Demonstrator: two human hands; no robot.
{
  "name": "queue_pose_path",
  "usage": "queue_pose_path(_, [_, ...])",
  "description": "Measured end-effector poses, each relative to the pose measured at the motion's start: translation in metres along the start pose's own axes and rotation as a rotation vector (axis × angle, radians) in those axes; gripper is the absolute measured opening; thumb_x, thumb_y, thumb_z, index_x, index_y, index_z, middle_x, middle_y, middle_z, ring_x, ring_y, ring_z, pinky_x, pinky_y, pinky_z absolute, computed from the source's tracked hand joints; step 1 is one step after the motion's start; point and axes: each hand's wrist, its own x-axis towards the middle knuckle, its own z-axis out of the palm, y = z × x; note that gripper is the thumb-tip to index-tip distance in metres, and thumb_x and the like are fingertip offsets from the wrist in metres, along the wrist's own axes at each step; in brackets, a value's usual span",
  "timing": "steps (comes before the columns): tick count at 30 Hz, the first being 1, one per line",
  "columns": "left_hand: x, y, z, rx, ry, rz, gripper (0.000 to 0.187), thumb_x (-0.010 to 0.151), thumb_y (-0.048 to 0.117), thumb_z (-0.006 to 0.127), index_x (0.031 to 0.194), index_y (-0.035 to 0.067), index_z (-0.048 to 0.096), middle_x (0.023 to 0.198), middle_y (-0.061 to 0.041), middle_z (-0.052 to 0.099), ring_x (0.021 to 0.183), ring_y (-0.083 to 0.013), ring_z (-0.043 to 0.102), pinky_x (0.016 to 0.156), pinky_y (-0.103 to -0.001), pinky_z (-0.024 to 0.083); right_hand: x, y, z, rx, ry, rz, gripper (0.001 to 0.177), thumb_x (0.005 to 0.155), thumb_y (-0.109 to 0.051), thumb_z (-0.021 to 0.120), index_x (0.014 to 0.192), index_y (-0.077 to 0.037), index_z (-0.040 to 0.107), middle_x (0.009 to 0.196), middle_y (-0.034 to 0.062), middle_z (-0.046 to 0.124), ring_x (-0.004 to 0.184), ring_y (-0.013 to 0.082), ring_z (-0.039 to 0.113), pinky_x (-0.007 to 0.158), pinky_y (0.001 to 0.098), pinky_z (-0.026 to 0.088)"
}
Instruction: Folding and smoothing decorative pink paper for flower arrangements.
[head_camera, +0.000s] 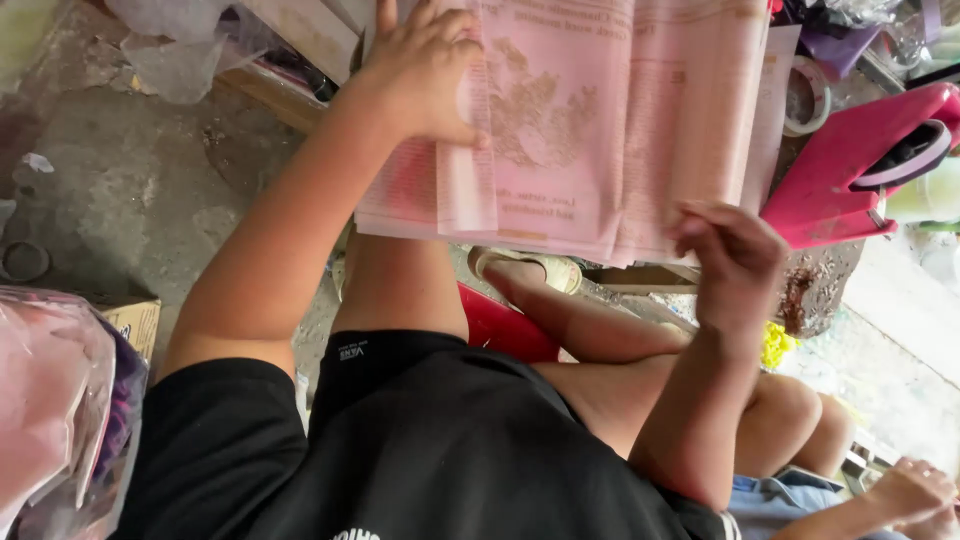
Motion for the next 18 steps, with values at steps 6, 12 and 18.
queue_pose_path(6, [-0.005, 0.000, 0.009, -0.150, 0.108, -0.005, 0.100, 0.061, 0.075, 0.078, 0.137, 0.012, 0.061, 0.155, -0.010, 0.042, 0.150, -0.0352, 0.012, 0.105, -0.084, -0.002, 0.088, -0.029, 0.137, 0.264, -0.239, 0.429, 0.077, 0.097, -0.012, 0.061, 0.162, -0.003, 0.021, 0.086, 0.0130, 0.076, 0.049, 0.0082, 0.041, 0.045, 0.0226, 0.031])
queue_pose_path(12, [-0.006, 0.006, 0.006, -0.045, 0.075, -0.020, 0.104, 0.065, 0.093, 0.063, 0.141, 0.023, 0.059, 0.160, -0.011, 0.043, 0.157, -0.0395, 0.005, 0.104, -0.081, -0.021, 0.127, -0.024, 0.191, 0.197, -0.285, 0.622, 0.051, 0.093, -0.014, 0.050, 0.143, -0.015, 0.038, 0.083, 0.0091, 0.073, 0.050, 0.0135, 0.054, 0.043, 0.0264, 0.025])
queue_pose_path(18, [0.001, -0.001, 0.027, -0.091, 0.200, 0.019, 0.104, 0.059, 0.088, 0.070, 0.134, 0.016, 0.064, 0.155, -0.011, 0.047, 0.154, -0.0405, 0.007, 0.105, -0.081, -0.016, 0.128, -0.027, 0.196, 0.119, -0.253, 0.643, 0.045, 0.093, -0.016, 0.051, 0.136, -0.011, 0.040, 0.080, 0.0096, 0.073, 0.047, 0.0120, 0.056, 0.040, 0.0250, 0.025])
